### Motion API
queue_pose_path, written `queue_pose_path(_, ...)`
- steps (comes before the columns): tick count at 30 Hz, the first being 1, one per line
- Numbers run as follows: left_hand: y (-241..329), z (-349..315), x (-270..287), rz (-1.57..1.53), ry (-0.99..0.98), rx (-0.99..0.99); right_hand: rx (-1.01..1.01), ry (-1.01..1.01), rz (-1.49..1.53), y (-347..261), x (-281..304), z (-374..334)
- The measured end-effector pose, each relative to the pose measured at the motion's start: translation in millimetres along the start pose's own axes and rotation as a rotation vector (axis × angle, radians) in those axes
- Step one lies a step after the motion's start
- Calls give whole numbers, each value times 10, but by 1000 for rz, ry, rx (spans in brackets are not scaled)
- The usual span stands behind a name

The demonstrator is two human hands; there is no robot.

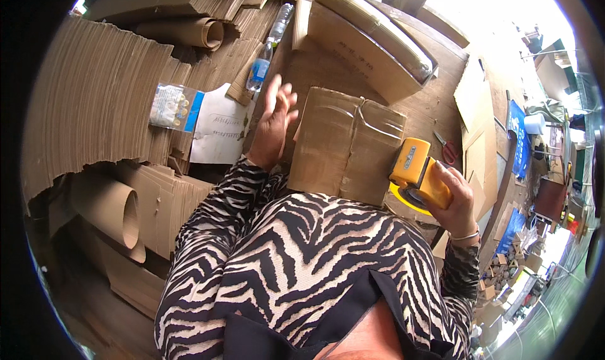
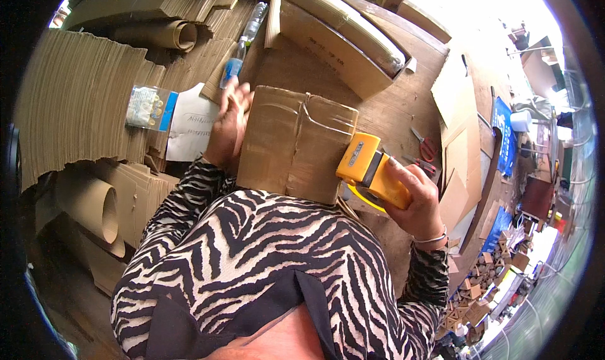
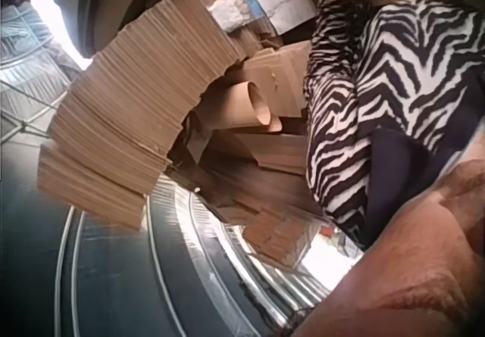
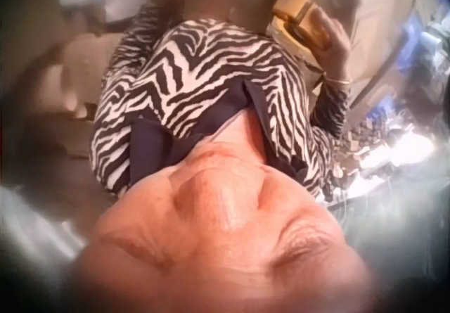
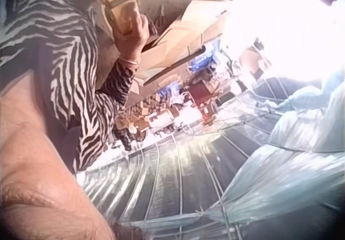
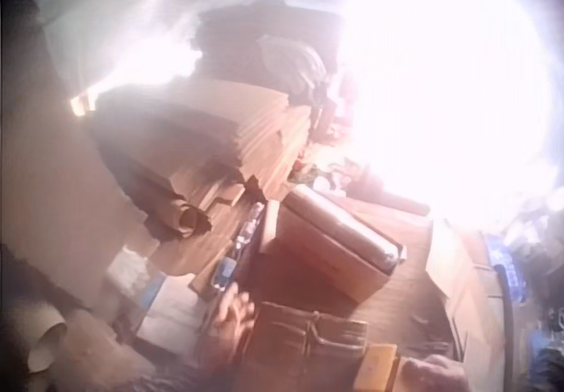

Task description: The person folds flat cardboard sheets into box shapes, tucks flaps, and secures seams with a tape dispenser. The person repeats this process for multiple boxes, stacking the finished units on the table.

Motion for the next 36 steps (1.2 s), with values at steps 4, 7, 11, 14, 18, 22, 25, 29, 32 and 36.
queue_pose_path(4,308,-153,-383,-5,-239,-127,-3,-8,10,25,16,-8)
queue_pose_path(7,-90,-168,-263,-42,-254,52,-2,-13,19,79,30,-19)
queue_pose_path(11,-274,-33,-69,323,-128,-172,-1,27,38,102,72,51)
queue_pose_path(14,-5,171,95,603,-9,-554,78,-6,10,-13,45,192)
queue_pose_path(18,1088,-513,-1023,1194,-510,-901,37,38,5,-21,138,158)
queue_pose_path(22,871,-515,-1330,1501,-578,-829,130,9,-192,-7,293,224)
queue_pose_path(25,829,-517,-1356,1538,-593,-827,193,10,-193,-9,541,199)
queue_pose_path(29,843,-532,-1397,1611,-598,-815,188,-19,-202,256,586,55)
queue_pose_path(32,869,-442,-1430,1675,-618,-805,163,23,-56,667,231,28)
queue_pose_path(36,905,-292,-1312,1764,-595,-814,221,85,116,912,-205,111)
Point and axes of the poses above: each hand's wrist, its own z-axis towards the middle knuckle, its own x-axis out of the back of the hand, y = z × x, the point moved 2 cm from there along z, towards the middle knuckle, and after that the axes turned 7 degrees about y, right-handed, at the moved point
